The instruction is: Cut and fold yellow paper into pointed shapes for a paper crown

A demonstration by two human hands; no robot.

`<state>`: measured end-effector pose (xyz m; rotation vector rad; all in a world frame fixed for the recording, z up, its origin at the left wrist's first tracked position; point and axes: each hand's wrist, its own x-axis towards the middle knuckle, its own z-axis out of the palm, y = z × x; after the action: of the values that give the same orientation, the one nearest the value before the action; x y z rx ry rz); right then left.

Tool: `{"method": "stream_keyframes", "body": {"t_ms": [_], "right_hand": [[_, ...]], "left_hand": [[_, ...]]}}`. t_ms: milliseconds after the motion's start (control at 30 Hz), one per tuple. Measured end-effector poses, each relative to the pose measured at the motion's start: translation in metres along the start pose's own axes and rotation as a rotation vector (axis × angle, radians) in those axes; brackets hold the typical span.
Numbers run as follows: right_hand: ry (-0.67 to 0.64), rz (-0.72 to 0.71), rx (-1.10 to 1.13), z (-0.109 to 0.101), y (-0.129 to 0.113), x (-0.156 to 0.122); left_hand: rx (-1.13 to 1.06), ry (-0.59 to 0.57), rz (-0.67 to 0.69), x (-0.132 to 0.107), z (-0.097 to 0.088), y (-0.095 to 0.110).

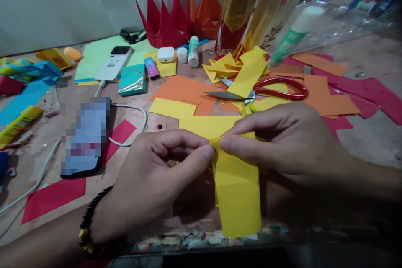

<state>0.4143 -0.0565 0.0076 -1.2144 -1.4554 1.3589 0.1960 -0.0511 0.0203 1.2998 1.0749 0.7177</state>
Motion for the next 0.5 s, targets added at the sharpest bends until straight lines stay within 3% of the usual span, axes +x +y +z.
{"method": "stream_keyframes", "body": {"t_ms": [267, 500], "right_hand": [[0.043, -0.095, -0.121, 0.001, -0.0016, 0.0012], [0.049, -0.098, -0.136, 0.0004, -0.0025, -0.0005]], "left_hand": [[-0.059, -0.025, -0.027, 0.001, 0.0004, 0.0004], [-0.034, -0.024, -0.019, 0.0001, -0.0004, 0.0006]]}}
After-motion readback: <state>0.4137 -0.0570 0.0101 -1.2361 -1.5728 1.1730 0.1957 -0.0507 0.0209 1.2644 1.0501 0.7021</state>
